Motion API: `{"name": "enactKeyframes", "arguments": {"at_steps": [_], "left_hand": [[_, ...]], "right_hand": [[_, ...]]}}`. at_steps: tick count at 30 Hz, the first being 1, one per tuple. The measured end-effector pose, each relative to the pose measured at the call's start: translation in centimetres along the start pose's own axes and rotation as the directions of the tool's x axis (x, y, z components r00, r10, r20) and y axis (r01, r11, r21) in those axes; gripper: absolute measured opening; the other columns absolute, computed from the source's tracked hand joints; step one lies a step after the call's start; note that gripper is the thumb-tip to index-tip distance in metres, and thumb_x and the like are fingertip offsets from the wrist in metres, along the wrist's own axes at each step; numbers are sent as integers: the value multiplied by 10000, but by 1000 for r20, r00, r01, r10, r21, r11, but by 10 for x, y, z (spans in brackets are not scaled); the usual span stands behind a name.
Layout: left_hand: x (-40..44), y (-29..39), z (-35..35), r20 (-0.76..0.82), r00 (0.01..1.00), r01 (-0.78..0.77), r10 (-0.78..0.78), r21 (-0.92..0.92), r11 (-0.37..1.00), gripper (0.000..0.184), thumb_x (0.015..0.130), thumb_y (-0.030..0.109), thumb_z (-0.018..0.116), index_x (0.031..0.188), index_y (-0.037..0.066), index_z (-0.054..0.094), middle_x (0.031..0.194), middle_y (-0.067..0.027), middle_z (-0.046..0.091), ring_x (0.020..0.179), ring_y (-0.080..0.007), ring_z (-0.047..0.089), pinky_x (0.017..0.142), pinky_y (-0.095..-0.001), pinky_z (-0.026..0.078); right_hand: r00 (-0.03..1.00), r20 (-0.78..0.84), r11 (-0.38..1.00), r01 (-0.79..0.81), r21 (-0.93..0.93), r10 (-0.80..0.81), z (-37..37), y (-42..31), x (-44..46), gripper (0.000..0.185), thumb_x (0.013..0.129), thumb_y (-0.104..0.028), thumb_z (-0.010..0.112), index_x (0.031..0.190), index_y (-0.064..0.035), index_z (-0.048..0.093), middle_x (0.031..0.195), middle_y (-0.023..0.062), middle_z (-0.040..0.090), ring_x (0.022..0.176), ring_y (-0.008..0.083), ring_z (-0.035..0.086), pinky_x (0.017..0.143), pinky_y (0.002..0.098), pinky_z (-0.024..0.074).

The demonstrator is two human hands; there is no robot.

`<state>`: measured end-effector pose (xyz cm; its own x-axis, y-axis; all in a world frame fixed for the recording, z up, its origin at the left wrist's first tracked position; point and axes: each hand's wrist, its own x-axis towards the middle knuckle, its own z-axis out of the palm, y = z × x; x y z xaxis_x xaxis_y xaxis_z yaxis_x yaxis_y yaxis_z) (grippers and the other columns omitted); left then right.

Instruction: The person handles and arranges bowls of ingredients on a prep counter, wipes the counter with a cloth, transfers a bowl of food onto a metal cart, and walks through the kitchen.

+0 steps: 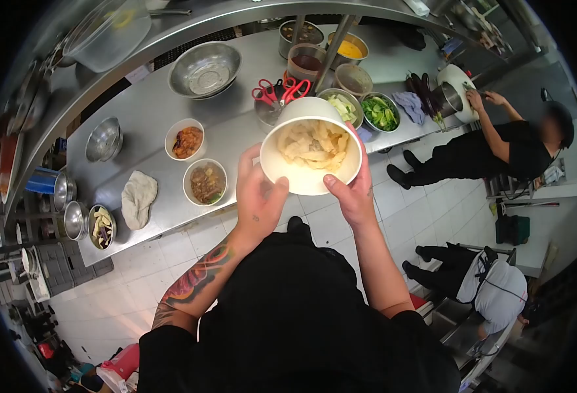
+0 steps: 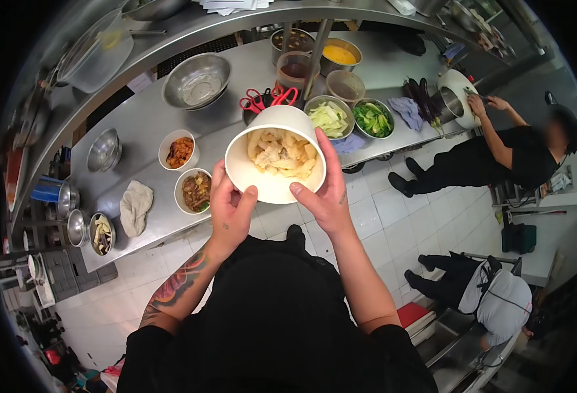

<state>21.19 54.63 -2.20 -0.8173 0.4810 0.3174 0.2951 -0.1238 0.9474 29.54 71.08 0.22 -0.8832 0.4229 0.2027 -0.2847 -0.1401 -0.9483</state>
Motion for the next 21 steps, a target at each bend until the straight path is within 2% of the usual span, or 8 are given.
{"name": "enactKeyframes", "arguments": {"at_steps": [2,4,5,7,11,12,16,21], "left_hand": [[-4,-1,-6,-5,1000,-29,29,18,999,312,888,88,552,1174,-34,543,1232,-185,511,1181,-273,489,985,-371,401],[-3,-10,-14,35,987,160,-156,-285,945,381,930,179,547,1245,-28,489,1215,-174,524,1165,-247,512,950,-389,449],[-2,-10,-16,27,987,162,-162,-285,945,381,930,179,547,1245,-28,489,1215,-174,524,1165,-247,512,950,-389,449],[0,-5,-18,136,899,418,-417,-553,721,441,967,269,517,1284,-30,452,1224,-148,532,1132,-216,536,934,-375,466],[-2,-11,-21,84,943,325,-321,-429,843,446,982,304,498,1284,-22,462,1227,-133,548,1098,-178,546,950,-312,428],[-4,-10,-19,56,935,334,-349,-464,821,439,983,312,496,1270,-20,475,1190,-128,564,1082,-172,544,952,-311,413],[-9,-14,-27,67,928,362,-366,-381,851,452,987,314,487,1296,-12,442,1221,-127,537,1146,-175,502,980,-316,387],[-12,-4,-26,213,927,371,-308,-645,668,621,955,352,535,1401,20,261,1361,-121,406,1295,-202,374,1061,-361,319]], "right_hand": [[999,20,998,38,-51,-37,5,-5,0,922,755,-71,720,1511,-57,193,1462,153,358,1331,269,398,1082,409,358],[995,37,986,99,-130,-95,11,-16,-4,901,741,-69,732,1494,-35,239,1448,152,372,1302,249,423,1040,393,410],[995,44,987,93,-129,-88,13,-14,-5,901,741,-69,732,1494,-35,239,1448,152,372,1302,249,423,1040,393,410],[992,-1,950,124,-285,-130,14,-9,-6,880,735,-85,746,1479,-25,282,1418,139,394,1243,230,466,993,378,457],[993,-36,976,107,-192,-116,21,-4,-5,842,741,-70,737,1468,-24,313,1365,117,425,1171,215,511,967,370,476],[989,-15,948,140,-287,-150,21,-1,-7,836,755,-81,733,1467,-8,302,1380,138,436,1176,219,516,982,367,464],[998,-11,980,66,-189,-69,20,2,-10,828,784,-118,724,1469,16,280,1396,163,435,1231,230,493,1029,356,417],[997,14,991,71,-109,-70,14,6,-10,804,810,-159,706,1466,27,281,1432,171,409,1287,249,453,1085,374,348]]}}
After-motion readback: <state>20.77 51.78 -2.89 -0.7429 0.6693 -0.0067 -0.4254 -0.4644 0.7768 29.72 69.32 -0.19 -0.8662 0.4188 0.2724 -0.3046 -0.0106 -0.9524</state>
